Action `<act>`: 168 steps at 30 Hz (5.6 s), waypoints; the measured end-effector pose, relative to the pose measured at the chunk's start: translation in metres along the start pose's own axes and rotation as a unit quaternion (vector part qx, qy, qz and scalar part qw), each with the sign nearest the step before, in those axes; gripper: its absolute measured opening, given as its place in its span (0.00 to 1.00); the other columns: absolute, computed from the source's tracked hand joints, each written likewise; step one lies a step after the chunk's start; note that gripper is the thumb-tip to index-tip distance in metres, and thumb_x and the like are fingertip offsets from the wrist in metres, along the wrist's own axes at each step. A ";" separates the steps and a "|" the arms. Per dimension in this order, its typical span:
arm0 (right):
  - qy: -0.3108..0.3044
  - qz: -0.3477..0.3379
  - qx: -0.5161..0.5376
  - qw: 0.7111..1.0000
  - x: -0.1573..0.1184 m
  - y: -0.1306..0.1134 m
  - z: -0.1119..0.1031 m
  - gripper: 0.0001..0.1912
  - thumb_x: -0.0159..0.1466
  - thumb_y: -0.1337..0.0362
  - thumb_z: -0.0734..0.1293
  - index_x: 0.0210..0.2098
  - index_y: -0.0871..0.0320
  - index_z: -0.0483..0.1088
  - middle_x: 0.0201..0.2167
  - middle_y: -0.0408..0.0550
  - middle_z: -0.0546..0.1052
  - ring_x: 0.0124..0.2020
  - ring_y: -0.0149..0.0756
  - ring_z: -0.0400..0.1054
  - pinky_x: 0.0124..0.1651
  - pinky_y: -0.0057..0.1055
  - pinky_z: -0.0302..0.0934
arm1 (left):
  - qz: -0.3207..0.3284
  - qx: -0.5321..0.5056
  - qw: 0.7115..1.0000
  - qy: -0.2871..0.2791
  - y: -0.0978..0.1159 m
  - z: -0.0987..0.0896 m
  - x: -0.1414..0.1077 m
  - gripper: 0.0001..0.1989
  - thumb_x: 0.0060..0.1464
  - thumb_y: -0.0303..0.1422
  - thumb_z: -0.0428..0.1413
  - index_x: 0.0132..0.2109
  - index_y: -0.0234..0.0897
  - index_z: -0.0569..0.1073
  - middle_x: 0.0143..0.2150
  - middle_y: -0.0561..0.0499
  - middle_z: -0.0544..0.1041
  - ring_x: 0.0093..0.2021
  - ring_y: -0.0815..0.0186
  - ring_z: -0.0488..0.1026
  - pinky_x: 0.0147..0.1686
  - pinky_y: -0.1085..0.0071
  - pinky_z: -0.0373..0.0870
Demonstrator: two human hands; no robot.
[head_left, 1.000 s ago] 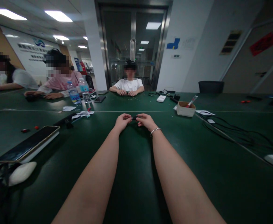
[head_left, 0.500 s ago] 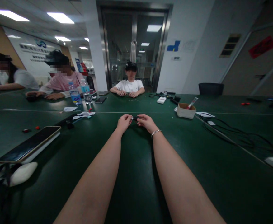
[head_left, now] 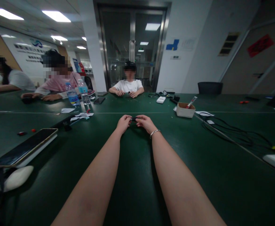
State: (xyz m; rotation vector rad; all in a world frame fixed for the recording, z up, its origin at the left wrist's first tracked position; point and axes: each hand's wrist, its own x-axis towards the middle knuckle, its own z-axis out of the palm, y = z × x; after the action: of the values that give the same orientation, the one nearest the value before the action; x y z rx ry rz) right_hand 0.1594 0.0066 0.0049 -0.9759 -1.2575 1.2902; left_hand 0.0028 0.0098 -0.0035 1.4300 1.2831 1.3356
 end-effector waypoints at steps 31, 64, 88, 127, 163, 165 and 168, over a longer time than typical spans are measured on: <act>-0.002 0.021 0.032 0.999 0.000 -0.003 0.001 0.07 0.60 0.74 0.68 0.37 0.61 0.67 0.21 0.42 0.74 0.18 0.23 0.68 0.22 0.17 0.65 | 0.012 0.011 1.000 -0.004 0.002 0.002 -0.003 0.10 0.57 0.35 0.50 0.39 0.35 0.72 0.30 0.49 0.74 0.29 0.69 0.71 0.24 0.77 0.64; -0.022 0.016 0.025 0.999 0.005 0.001 -0.003 0.05 0.63 0.67 0.67 0.36 0.62 0.66 0.21 0.45 0.75 0.16 0.25 0.67 0.19 0.19 0.63 | 0.060 -0.084 0.995 0.014 0.007 -0.001 -0.004 0.11 0.39 0.32 0.65 0.34 0.34 0.77 0.33 0.46 0.79 0.34 0.64 0.74 0.32 0.70 0.69; -0.021 0.011 -0.017 1.000 0.003 -0.009 -0.001 0.15 0.58 0.68 0.65 0.45 0.56 0.63 0.17 0.33 0.67 0.10 0.23 0.56 0.14 0.21 0.60 | 0.028 -0.120 0.992 0.005 0.004 -0.001 -0.001 0.15 0.35 0.35 0.67 0.33 0.33 0.77 0.29 0.49 0.78 0.32 0.65 0.75 0.33 0.70 0.69; -0.033 0.009 0.000 0.999 0.001 -0.009 -0.002 0.09 0.59 0.69 0.63 0.40 0.56 0.62 0.20 0.35 0.69 0.11 0.23 0.56 0.16 0.23 0.63 | 0.006 -0.163 0.987 0.005 0.006 -0.002 -0.002 0.14 0.34 0.33 0.67 0.29 0.32 0.76 0.26 0.48 0.77 0.27 0.68 0.75 0.32 0.70 0.72; -0.035 0.031 0.029 0.998 0.000 -0.011 -0.002 0.07 0.61 0.68 0.63 0.40 0.58 0.65 0.22 0.39 0.72 0.12 0.24 0.60 0.17 0.25 0.65 | -0.011 -0.184 0.983 0.010 0.011 -0.003 -0.005 0.13 0.35 0.30 0.67 0.29 0.30 0.75 0.25 0.51 0.77 0.26 0.71 0.74 0.30 0.74 0.71; -0.037 0.034 0.011 0.999 0.001 -0.011 -0.001 0.06 0.64 0.63 0.62 0.37 0.60 0.65 0.19 0.41 0.72 0.10 0.24 0.57 0.16 0.25 0.63 | -0.014 -0.184 0.983 0.011 0.012 -0.003 -0.006 0.13 0.34 0.30 0.67 0.29 0.30 0.75 0.25 0.50 0.77 0.26 0.71 0.74 0.30 0.73 0.71; -0.047 0.026 0.004 0.999 0.001 -0.011 -0.001 0.04 0.64 0.66 0.62 0.38 0.60 0.66 0.16 0.39 0.70 0.09 0.23 0.55 0.16 0.25 0.63 | -0.014 -0.182 0.983 0.014 0.014 -0.003 -0.007 0.13 0.35 0.30 0.67 0.29 0.31 0.75 0.26 0.50 0.77 0.26 0.70 0.74 0.31 0.72 0.72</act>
State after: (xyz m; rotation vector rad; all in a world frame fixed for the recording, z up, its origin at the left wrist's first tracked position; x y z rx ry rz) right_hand 0.1615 0.0069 0.0156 -0.9571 -1.3060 1.3940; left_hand 0.0027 0.0005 0.0087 1.1376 1.0073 1.4855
